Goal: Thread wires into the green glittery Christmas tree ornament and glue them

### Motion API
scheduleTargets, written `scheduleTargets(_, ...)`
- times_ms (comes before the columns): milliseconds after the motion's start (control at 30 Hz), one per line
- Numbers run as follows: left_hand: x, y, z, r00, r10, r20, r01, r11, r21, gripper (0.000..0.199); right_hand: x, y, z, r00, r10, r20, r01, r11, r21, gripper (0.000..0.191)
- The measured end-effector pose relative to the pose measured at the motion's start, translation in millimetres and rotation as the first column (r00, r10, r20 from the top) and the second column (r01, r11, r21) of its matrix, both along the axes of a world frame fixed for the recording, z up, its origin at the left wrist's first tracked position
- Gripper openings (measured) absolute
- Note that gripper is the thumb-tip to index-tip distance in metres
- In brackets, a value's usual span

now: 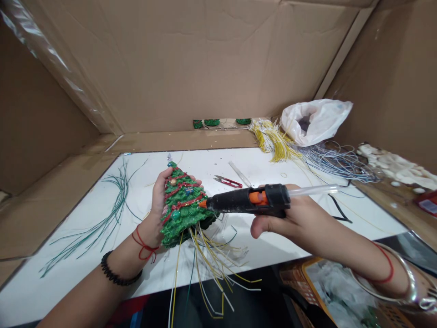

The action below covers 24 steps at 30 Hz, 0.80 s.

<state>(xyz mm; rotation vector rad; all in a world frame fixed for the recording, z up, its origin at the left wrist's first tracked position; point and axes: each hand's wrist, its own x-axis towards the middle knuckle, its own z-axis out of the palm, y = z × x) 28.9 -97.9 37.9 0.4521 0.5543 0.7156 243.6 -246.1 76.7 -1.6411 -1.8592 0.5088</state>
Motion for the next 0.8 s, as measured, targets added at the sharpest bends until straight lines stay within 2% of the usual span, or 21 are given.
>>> scheduleTargets(267, 1.2, -2.3, 3.6, 0.998, 0.038, -0.046, -0.038, 0.999, 0.006, 0.04, -3.5, -0.2, 3.8, 1.0, 0.007, 0.009, -0.007, 0.999, 0.036, 0.039)
scheduleTargets(467, 1.7, -1.0, 4.6, 0.997, 0.042, -0.06, -0.042, 0.999, 0.002, 0.044, -4.4, 0.4, 5.2, 0.996, 0.089, 0.005, -0.089, 0.991, 0.104, 0.033)
scheduleTargets(800, 1.0, -2.4, 4.9, 0.997, 0.042, -0.059, -0.042, 0.999, 0.012, 0.045, -4.2, -3.3, 5.4, 0.996, 0.032, 0.084, -0.038, 0.997, 0.063, 0.041)
